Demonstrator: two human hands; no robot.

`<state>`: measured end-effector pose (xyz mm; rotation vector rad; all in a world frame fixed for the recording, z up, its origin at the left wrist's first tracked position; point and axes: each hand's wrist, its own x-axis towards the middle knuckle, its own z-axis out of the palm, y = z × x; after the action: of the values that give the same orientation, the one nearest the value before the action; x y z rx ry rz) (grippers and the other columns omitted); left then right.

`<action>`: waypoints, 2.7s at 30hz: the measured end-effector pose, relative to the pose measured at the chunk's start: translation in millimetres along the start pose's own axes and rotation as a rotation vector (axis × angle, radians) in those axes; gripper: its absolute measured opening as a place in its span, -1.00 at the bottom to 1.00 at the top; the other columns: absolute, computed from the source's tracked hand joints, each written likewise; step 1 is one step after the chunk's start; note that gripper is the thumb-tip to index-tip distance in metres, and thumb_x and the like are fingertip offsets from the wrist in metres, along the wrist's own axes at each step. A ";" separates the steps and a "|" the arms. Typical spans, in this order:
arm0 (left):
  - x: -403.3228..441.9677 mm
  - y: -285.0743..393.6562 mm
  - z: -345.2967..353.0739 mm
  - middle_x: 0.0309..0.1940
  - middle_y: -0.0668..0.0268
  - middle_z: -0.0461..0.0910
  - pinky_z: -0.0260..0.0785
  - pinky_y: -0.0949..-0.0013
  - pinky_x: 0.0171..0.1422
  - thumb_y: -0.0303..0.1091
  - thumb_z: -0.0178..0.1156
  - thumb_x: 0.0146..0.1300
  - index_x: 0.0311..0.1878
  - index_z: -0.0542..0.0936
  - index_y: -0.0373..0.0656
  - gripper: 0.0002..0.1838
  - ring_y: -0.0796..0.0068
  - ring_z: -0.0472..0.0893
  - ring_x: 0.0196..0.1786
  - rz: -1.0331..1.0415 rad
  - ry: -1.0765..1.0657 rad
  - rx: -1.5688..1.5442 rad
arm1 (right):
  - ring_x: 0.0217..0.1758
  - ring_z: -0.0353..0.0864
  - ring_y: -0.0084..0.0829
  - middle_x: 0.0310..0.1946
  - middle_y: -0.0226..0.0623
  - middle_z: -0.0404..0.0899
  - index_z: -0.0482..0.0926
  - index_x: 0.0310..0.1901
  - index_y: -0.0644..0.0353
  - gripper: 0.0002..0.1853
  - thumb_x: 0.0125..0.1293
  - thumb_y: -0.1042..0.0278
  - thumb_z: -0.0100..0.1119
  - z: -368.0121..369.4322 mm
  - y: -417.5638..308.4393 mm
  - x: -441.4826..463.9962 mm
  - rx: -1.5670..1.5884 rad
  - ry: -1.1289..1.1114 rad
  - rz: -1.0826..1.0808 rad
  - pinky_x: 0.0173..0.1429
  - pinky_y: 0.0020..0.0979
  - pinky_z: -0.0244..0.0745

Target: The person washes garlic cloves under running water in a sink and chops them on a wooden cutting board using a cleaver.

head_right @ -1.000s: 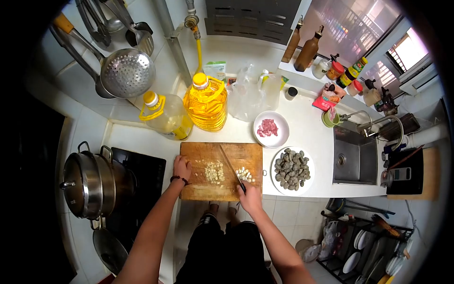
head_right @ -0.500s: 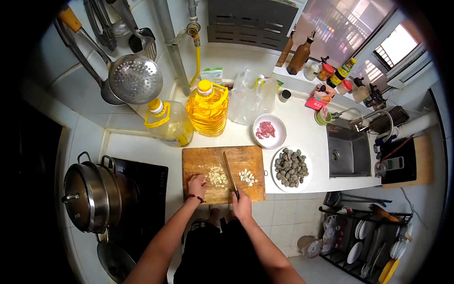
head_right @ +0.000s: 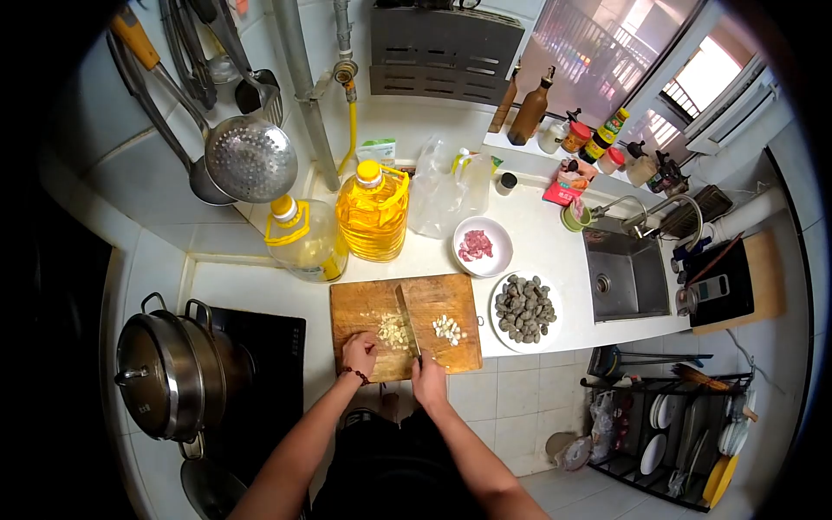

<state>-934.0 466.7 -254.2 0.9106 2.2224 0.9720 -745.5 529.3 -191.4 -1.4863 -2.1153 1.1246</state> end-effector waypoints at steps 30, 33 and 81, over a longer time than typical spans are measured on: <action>-51.7 34.1 58.8 -0.05 -0.03 0.77 0.61 0.15 0.17 -0.09 0.24 0.45 0.20 0.69 -0.18 -0.57 0.02 0.78 0.04 -0.141 -0.227 -0.261 | -0.14 0.69 0.37 -0.31 0.37 0.66 0.50 -0.04 0.39 -0.73 0.51 0.32 -0.03 24.1 3.5 9.4 -0.024 -0.130 0.061 -0.12 0.20 0.54; -52.9 34.6 56.8 -0.06 -0.04 0.77 0.61 0.15 0.15 -0.10 0.25 0.45 0.19 0.70 -0.18 -0.58 0.02 0.78 0.03 -0.139 -0.208 -0.262 | -0.13 0.69 0.37 -0.29 0.38 0.66 0.50 -0.03 0.40 -0.73 0.50 0.32 -0.03 27.4 9.3 10.5 -0.048 -0.147 0.055 -0.11 0.20 0.54; -50.9 61.3 15.6 -0.07 -0.03 0.78 0.61 0.17 0.11 -0.11 0.28 0.44 0.24 0.68 -0.17 -0.56 0.06 0.79 0.00 -0.146 -0.193 -0.245 | -0.11 0.66 0.43 -0.28 0.44 0.64 0.53 -0.05 0.42 -0.75 0.45 0.36 0.05 22.4 -17.2 16.1 0.036 -0.153 -0.007 -0.08 0.22 0.54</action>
<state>-869.3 466.0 -205.2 0.6899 1.9290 1.0157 -777.6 531.9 -195.6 -1.4169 -2.1849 1.3052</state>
